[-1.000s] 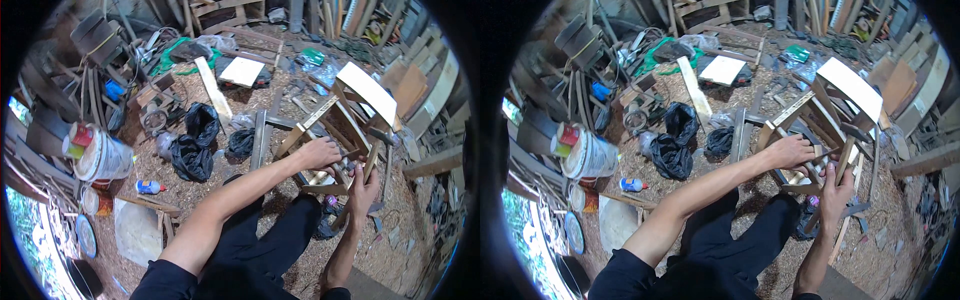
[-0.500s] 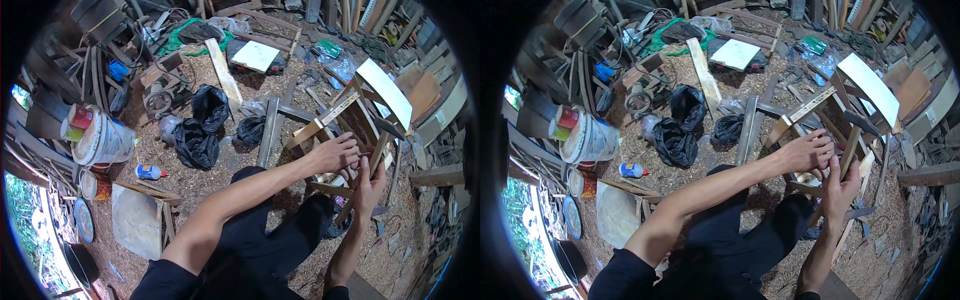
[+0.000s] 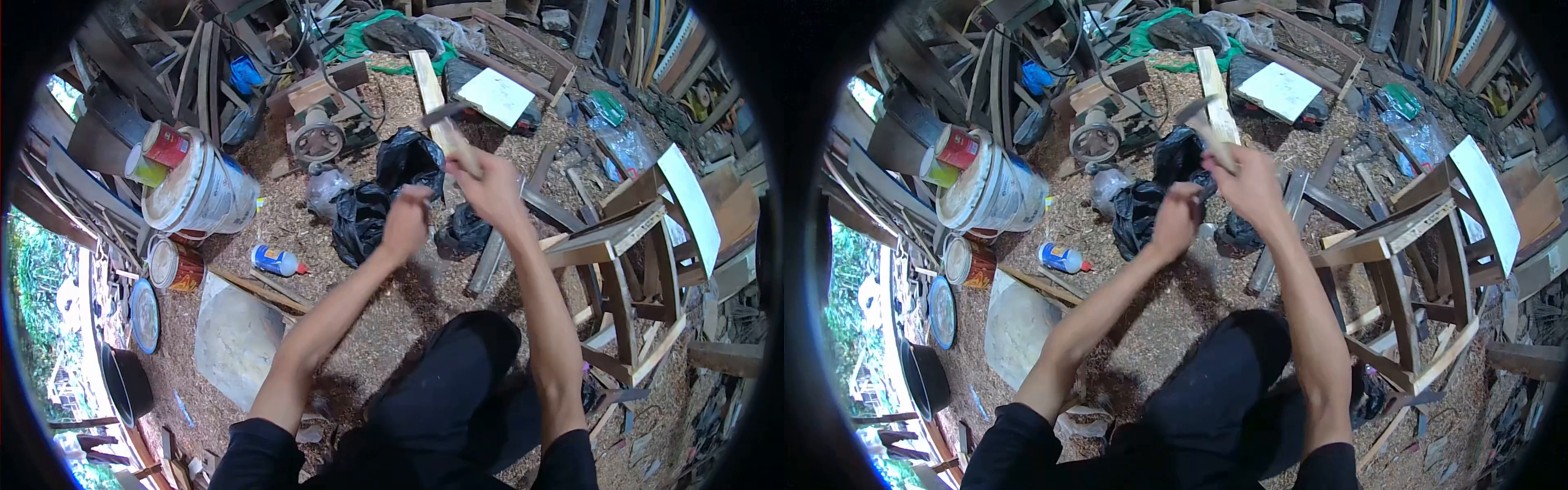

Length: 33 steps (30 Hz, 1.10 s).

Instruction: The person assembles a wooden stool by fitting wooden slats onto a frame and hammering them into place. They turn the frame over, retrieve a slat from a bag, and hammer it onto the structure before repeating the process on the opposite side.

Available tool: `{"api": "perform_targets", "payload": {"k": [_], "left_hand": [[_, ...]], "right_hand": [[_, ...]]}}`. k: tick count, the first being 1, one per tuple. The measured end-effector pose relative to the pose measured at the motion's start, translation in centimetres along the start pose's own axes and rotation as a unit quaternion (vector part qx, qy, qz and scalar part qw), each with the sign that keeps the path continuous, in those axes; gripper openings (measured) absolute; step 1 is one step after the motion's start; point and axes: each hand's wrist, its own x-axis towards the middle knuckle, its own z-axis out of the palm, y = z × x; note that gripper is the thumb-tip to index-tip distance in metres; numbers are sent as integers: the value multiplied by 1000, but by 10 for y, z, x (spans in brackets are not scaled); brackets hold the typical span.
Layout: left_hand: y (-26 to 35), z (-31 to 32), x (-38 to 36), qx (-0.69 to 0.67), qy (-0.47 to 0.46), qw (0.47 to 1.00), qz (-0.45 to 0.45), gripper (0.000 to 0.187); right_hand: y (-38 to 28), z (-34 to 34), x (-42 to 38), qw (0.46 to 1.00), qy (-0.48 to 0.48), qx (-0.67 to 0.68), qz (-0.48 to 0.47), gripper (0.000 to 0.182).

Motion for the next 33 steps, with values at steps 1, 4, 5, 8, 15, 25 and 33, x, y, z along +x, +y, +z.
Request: {"api": "perform_targets", "payload": {"k": [1, 4, 5, 8, 15, 25, 33], "left_hand": [[-21, -4, 4, 49, 26, 998, -21, 31], [-81, -5, 13, 27, -68, 992, -106, 26], [-104, -3, 12, 26, -68, 992, -104, 26], [-144, 6, 17, 12, -214, 973, -89, 23], [-189, 56, 3, 138, -262, 952, -76, 30], [-188, 82, -9, 203, -93, 969, 102, 28], [-225, 125, -21, 181, -340, 909, -159, 34]], "right_hand": [[10, 23, 16, 999, -31, -3, -13, 20], [47, 65, 37, 987, -132, -86, -40, 16], [64, 76, 39, 987, -130, -87, -40, 16], [114, 97, 40, 973, -158, -166, -34, 18], [162, 98, 14, 961, -149, -234, -17, 20], [186, 113, 4, 965, -123, -228, 32, 20], [178, 136, 3, 981, -107, -161, 12, 15]]}}
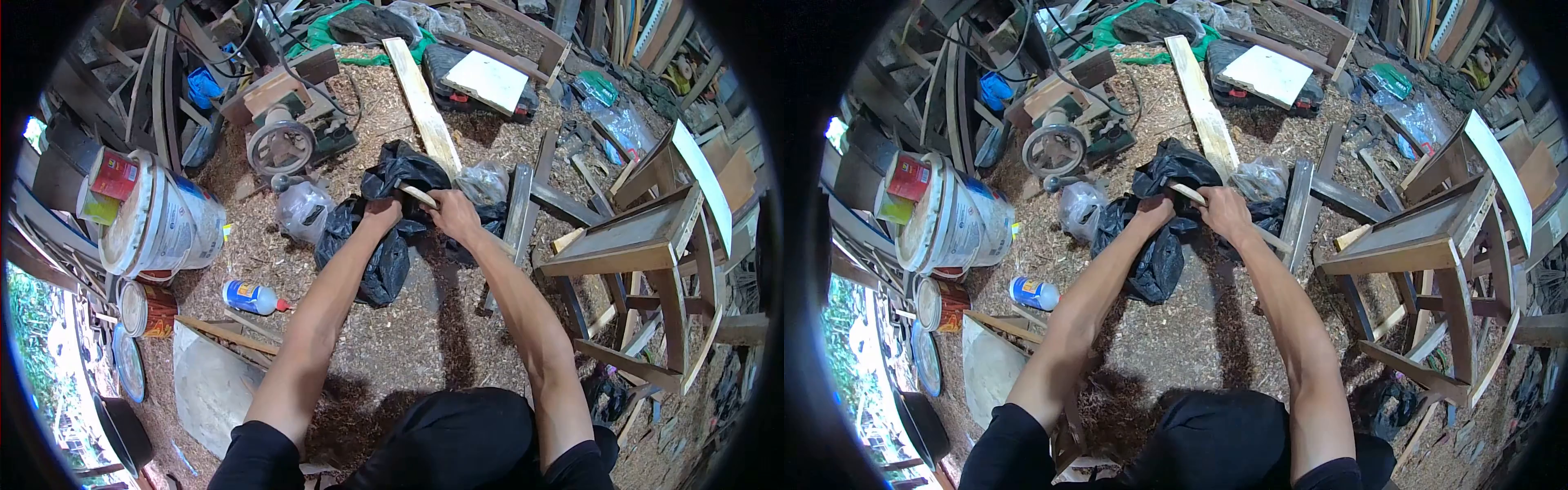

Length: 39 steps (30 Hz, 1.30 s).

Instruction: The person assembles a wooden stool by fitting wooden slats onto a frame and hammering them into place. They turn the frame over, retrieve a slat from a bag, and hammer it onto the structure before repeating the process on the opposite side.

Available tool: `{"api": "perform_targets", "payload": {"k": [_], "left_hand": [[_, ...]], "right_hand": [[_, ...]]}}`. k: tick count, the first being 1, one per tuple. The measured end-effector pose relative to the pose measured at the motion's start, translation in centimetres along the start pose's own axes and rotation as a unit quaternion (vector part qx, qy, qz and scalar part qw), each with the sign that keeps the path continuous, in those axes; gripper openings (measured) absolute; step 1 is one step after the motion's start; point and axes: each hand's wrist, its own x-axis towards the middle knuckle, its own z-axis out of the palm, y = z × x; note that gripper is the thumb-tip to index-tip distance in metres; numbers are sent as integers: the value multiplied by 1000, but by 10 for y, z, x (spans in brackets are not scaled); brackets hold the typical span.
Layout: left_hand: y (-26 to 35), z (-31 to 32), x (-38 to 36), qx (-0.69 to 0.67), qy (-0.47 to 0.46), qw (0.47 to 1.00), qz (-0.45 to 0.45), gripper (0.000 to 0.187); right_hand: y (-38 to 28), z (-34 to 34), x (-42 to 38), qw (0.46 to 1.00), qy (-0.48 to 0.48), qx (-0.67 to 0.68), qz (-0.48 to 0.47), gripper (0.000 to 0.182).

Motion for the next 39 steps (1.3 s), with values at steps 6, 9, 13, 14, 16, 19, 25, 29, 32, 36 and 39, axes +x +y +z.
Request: {"api": "perform_targets", "payload": {"k": [6, 9, 13, 14, 16, 19, 25, 29, 32, 36, 39], "left_hand": [[33, -63, -55, -97, 168, 980, 50, 20], [61, -110, -83, -179, 113, 977, 18, 18], [93, -156, -110, -162, 202, 961, 99, 16], [112, -177, -121, -209, 204, 951, 104, 17], [141, -202, -130, -299, 193, 925, 133, 18], [192, -235, -144, -382, 180, 895, 144, 19], [310, -270, -143, -539, 53, 789, 289, 8], [392, -291, -157, -521, -57, 782, 338, 12], [455, -286, -172, -524, -125, 749, 387, 15], [513, -271, -204, -528, -220, 714, 403, 28], [528, -234, -212, -492, -223, 710, 451, 24]], "right_hand": [[-15, -32, -9, 1000, -2, -15, -16, 12], [-25, -58, -11, 999, 11, -22, -36, 14], [-66, -103, -20, 1000, 1, -10, 10, 22], [-71, -110, -23, 1000, 13, -6, -2, 25], [-100, -141, -42, 999, 37, -1, 5, 26], [-126, -191, -79, 990, 140, 10, -31, 17], [-141, -304, -154, 966, 241, -45, 84, 18], [-122, -367, -225, 955, 264, 29, 133, 19], [-113, -403, -277, 931, 286, 30, 227, 21], [-100, -422, -343, 896, 333, 35, 292, 25], [-73, -399, -395, 856, 400, -7, 329, 26]]}}
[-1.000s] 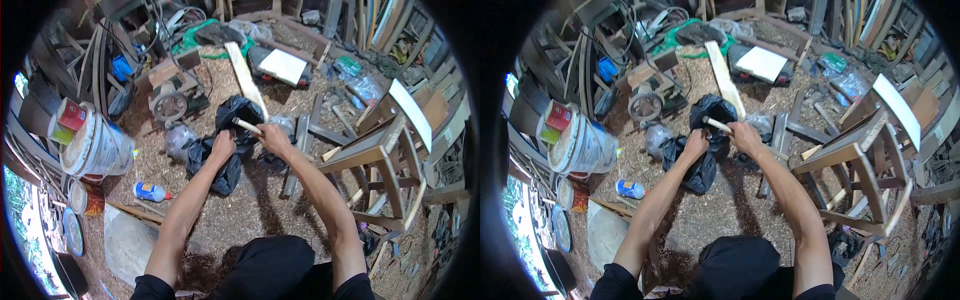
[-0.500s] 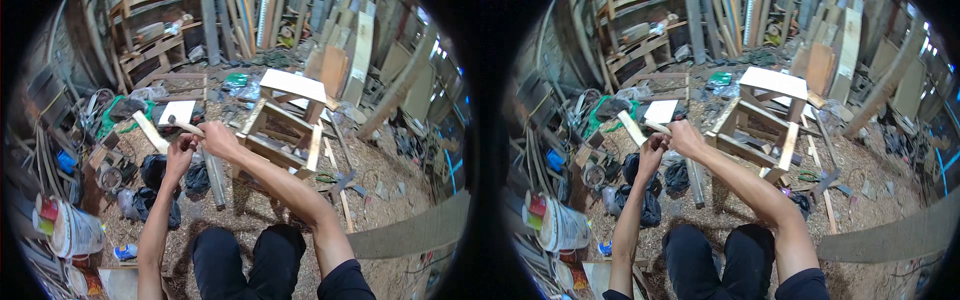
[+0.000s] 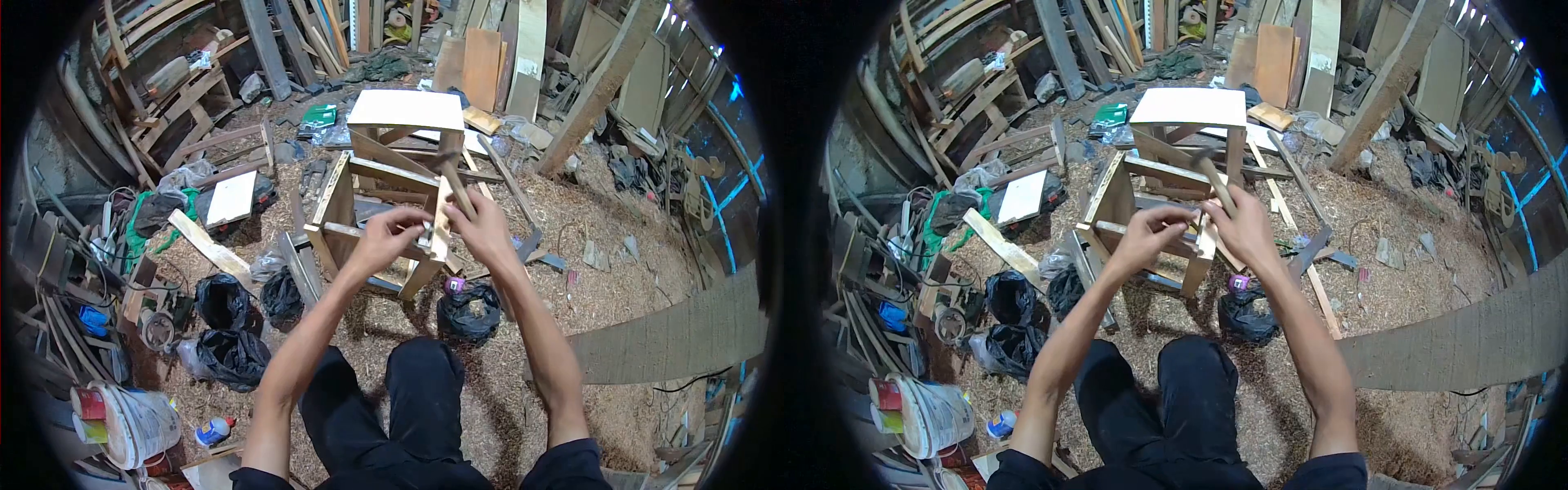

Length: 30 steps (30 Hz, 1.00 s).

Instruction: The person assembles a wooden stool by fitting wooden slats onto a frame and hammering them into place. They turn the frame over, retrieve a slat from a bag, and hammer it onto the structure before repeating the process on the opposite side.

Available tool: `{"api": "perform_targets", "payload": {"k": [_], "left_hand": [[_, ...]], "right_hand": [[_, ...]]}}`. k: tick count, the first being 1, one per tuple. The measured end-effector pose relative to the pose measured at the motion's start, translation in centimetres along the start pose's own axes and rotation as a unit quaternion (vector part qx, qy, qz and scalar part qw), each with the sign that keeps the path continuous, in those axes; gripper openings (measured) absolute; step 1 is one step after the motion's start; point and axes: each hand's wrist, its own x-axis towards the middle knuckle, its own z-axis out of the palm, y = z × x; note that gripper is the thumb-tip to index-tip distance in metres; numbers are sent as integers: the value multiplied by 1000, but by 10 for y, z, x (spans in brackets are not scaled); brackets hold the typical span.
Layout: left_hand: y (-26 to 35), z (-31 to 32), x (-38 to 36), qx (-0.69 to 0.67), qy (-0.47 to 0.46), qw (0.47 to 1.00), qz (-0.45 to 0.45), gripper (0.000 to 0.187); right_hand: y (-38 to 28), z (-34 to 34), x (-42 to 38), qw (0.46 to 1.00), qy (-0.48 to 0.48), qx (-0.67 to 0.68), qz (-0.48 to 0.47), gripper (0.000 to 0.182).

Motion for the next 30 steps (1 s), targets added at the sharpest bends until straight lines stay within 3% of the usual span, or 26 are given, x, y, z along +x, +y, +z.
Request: {"api": "perform_targets", "payload": {"k": [1, 4, 8, 10, 11, 14, 18, 22, 24, 25, 30], "left_hand": [[-5, 8, -1, -42, 8, 998, -47, 20], [-18, 17, -3, -81, 35, 993, -78, 18], [-26, 19, -2, -12, 24, 999, -30, 17], [-21, 19, 0, 21, 7, 999, -30, 17], [-20, 20, 0, 52, -4, 998, -21, 16], [-17, 25, -1, 48, 15, 996, -69, 15], [-14, 30, -4, 126, 16, 992, -20, 13], [-22, 32, -5, 137, 22, 990, 7, 12], [-27, 34, -6, 135, 45, 988, 66, 13], [-30, 32, -6, 163, 42, 980, 110, 16], [-32, 36, -9, 162, 56, 979, 111, 32]], "right_hand": [[-8, -7, -19, 997, 7, 74, 23, 27], [27, -2, -48, 988, 13, 138, 67, 28], [44, 5, -73, 982, 28, 169, 79, 27], [37, -1, -85, 984, -53, 126, 118, 28], [43, 4, -89, 990, -35, 123, 52, 29], [44, 6, -94, 995, -23, 89, 46, 32], [52, 9, -98, 996, 0, 80, 30, 35], [46, 4, -105, 992, -48, 73, 87, 37], [40, 0, -107, 993, -53, 55, 95, 37], [33, -2, -108, 995, -34, 47, 76, 35], [15, -17, -103, 998, -44, -16, 52, 31]]}}
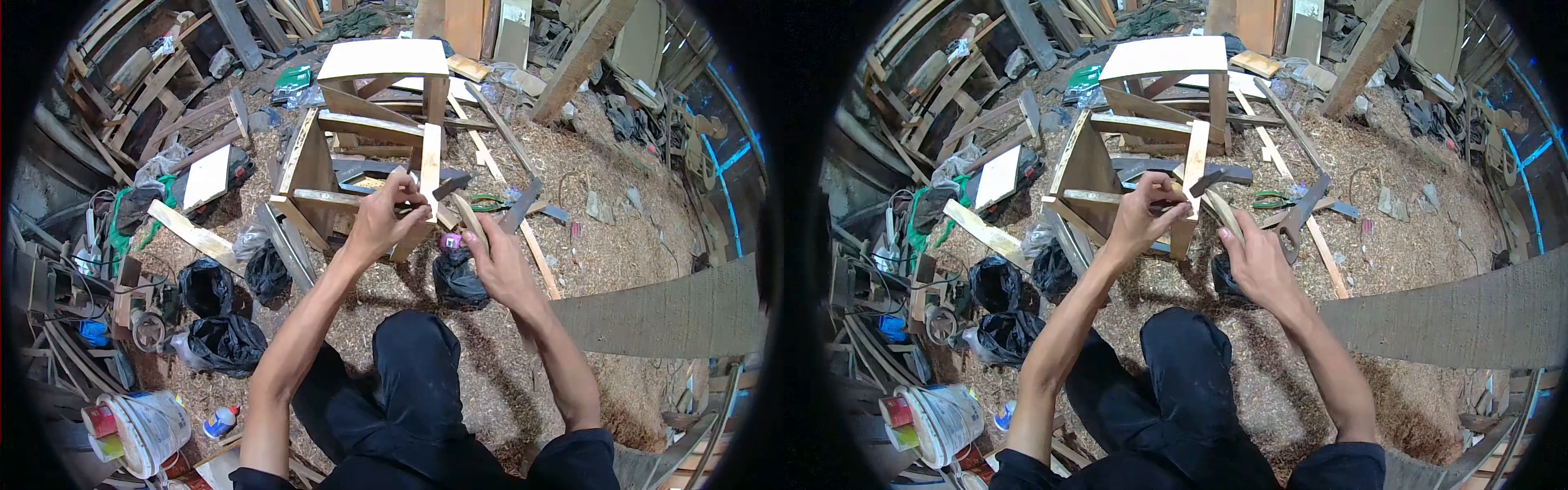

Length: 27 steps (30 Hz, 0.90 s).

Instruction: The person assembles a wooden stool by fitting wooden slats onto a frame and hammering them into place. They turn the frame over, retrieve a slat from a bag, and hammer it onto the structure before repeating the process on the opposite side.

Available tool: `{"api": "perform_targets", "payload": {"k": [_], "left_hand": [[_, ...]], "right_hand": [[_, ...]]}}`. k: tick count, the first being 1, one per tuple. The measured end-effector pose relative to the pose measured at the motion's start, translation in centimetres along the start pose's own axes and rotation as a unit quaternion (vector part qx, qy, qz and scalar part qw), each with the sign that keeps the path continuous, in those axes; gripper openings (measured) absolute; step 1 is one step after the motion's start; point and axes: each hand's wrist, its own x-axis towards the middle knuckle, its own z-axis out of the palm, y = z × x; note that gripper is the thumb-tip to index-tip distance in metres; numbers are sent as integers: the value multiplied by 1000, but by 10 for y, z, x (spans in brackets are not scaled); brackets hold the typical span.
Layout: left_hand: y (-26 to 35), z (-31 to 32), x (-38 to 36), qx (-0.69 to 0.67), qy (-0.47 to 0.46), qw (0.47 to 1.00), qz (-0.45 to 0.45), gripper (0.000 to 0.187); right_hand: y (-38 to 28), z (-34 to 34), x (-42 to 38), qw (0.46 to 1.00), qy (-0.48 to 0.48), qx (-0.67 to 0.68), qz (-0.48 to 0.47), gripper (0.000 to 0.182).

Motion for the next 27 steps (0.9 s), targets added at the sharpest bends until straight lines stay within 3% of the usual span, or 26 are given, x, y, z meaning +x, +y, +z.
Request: {"api": "perform_targets", "payload": {"k": [7, 20, 24, 27], "left_hand": [[-8, 2, -3, 41, -4, 999, 35, 47], [-11, 3, -6, -1, 5, 1000, 7, 48], [-10, 2, -5, 11, -1, 1000, 11, 48], [-8, 0, -4, 13, -10, 1000, 7, 48]], "right_hand": [[-17, -5, 1, 995, -55, -77, -9, 26], [-28, -8, -1, 997, -42, -63, 5, 21], [-19, -6, -4, 993, -48, -102, -38, 21], [-25, -9, -4, 994, -60, -93, 12, 21]]}}
